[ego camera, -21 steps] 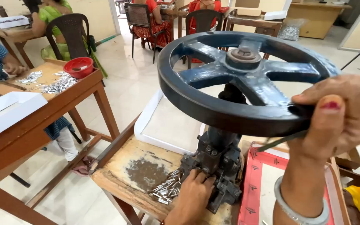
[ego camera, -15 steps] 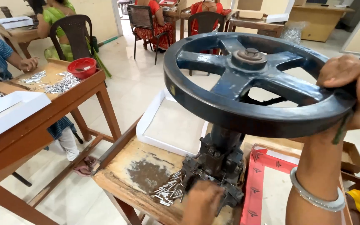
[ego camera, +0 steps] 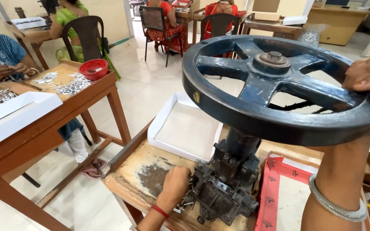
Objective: Operating a manual fly press machine to assemble or process small metal pins.
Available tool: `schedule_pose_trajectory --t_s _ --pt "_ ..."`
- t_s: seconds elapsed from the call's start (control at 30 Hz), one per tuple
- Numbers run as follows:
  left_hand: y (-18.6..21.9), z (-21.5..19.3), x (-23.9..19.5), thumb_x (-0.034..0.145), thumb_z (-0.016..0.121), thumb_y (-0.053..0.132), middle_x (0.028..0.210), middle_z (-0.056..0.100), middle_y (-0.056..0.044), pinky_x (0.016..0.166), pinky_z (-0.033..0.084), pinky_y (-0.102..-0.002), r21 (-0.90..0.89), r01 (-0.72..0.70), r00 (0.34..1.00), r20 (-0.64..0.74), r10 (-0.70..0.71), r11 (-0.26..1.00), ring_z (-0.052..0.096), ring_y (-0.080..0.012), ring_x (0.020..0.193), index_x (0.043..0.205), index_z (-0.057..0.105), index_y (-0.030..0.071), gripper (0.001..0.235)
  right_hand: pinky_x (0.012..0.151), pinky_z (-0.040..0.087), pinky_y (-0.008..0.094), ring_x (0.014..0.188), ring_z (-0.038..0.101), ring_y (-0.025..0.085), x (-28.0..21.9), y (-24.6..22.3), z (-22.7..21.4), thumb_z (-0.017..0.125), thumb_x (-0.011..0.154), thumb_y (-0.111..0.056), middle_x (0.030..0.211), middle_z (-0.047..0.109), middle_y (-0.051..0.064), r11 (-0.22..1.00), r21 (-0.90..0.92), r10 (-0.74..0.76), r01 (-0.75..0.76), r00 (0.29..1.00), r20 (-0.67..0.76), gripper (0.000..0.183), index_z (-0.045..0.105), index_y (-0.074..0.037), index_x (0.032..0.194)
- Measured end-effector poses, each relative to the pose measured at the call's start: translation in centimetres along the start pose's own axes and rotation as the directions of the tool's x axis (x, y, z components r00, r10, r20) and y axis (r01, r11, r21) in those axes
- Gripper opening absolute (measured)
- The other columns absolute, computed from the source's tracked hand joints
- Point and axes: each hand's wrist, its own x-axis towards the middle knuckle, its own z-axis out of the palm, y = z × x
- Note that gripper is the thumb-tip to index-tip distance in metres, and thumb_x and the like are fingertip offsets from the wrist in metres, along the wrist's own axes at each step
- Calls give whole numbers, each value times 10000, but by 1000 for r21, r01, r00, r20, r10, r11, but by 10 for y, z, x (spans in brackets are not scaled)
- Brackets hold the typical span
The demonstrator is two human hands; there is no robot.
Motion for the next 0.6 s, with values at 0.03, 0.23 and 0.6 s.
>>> schedule_pose_trajectory --t_s 0.03,0.23,0.6 --pt "-7 11 2 849 678 44 893 725 -227 752 570 -480 0 -2 1000 1 2 1000 711 -415 843 836 766 44 89 883 398 232 818 493 125 3 -9 6 404 1283 -210 856 463 39 1000 -2 0 0 1000 -2 358 453 -125 939" --pt "-18 18 9 785 669 14 862 705 -203 725 580 -486 295 -136 989 100 110 946 709 -398 853 828 730 57 87 787 409 285 703 502 207 38 -102 58 429 1247 -198 772 496 124 963 -244 -85 113 989 123 332 452 -87 934" --pt "92 -32 -51 870 742 74 868 668 -132 667 550 -399 -409 -230 969 -183 168 883 668 -310 759 1036 759 42 170 741 439 336 655 530 223 81 -189 118 294 1095 -324 798 583 177 960 -211 -100 184 930 355 360 497 -53 972"
